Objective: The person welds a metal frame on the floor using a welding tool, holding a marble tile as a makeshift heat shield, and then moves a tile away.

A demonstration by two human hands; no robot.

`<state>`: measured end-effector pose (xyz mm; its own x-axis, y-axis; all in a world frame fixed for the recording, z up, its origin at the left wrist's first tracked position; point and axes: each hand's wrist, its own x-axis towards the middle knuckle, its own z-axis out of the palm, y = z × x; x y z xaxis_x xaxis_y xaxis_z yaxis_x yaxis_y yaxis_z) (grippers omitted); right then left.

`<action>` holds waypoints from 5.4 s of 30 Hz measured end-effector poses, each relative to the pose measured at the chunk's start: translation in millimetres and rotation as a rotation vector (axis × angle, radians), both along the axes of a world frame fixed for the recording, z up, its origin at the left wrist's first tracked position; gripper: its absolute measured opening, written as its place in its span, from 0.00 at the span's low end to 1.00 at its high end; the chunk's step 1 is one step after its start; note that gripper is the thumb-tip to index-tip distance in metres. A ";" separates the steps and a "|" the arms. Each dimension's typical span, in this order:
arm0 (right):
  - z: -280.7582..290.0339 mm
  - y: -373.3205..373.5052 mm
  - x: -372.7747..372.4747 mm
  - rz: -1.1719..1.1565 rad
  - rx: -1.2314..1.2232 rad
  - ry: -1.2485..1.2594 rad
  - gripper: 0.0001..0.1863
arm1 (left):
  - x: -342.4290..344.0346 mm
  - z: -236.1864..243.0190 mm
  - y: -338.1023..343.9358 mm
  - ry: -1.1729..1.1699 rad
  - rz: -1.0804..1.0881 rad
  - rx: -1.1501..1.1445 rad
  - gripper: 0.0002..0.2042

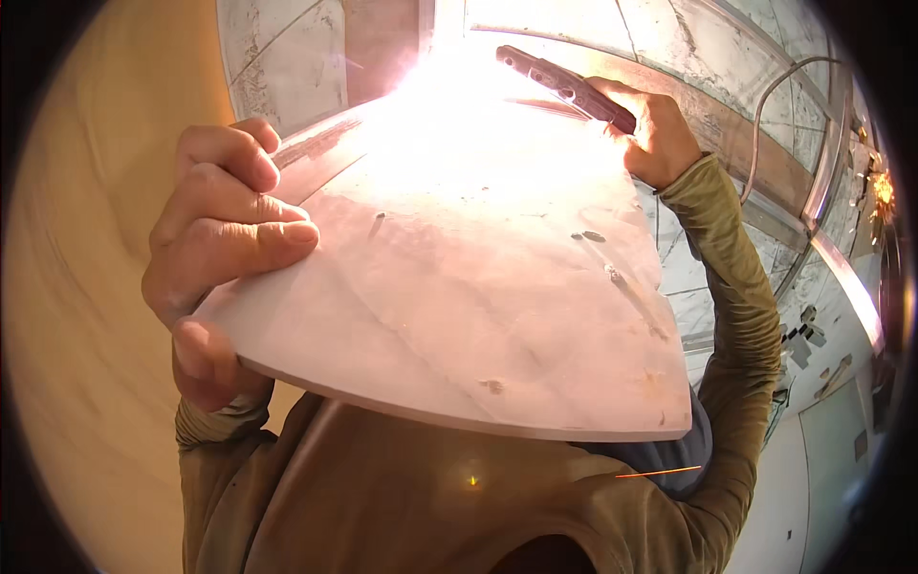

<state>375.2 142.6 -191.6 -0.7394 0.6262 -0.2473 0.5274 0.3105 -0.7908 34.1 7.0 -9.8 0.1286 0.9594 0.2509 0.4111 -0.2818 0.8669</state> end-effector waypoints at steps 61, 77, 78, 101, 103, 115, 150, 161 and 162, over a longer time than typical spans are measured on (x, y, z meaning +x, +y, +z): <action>-11.9 -6.0 35.9 0.015 0.086 0.015 0.22 | -7.0 -16.4 -3.2 -0.110 -0.030 0.016 0.30; 10.1 -4.0 -4.2 0.014 0.023 -0.062 0.27 | 1.3 -2.8 -4.0 -0.050 -0.027 -0.010 0.30; 10.1 -4.3 -4.3 0.013 0.025 -0.068 0.26 | 0.8 -3.1 -4.0 -0.043 -0.027 -0.014 0.30; 20.1 -0.9 -5.0 -0.005 -0.041 -0.140 0.24 | -4.4 -9.4 -8.2 -0.059 -0.065 0.006 0.30; 7.8 -3.2 1.5 0.038 0.051 -0.077 0.25 | -5.6 -5.3 -7.3 -0.039 -0.083 0.010 0.29; 7.9 -5.1 -2.8 0.047 -0.007 -0.046 0.26 | -21.8 -11.7 -4.8 0.020 -0.201 0.092 0.30; 11.8 6.0 -9.8 0.018 0.024 0.031 0.19 | -5.1 -6.7 -8.1 -0.091 -0.071 0.000 0.33; 15.7 -2.9 -20.8 0.051 0.061 -0.077 0.18 | 4.3 -5.4 -6.4 -0.067 -0.019 -0.006 0.34; 13.9 -4.8 -24.0 0.045 0.085 -0.061 0.19 | 3.9 -4.8 -6.7 -0.057 -0.016 -0.009 0.33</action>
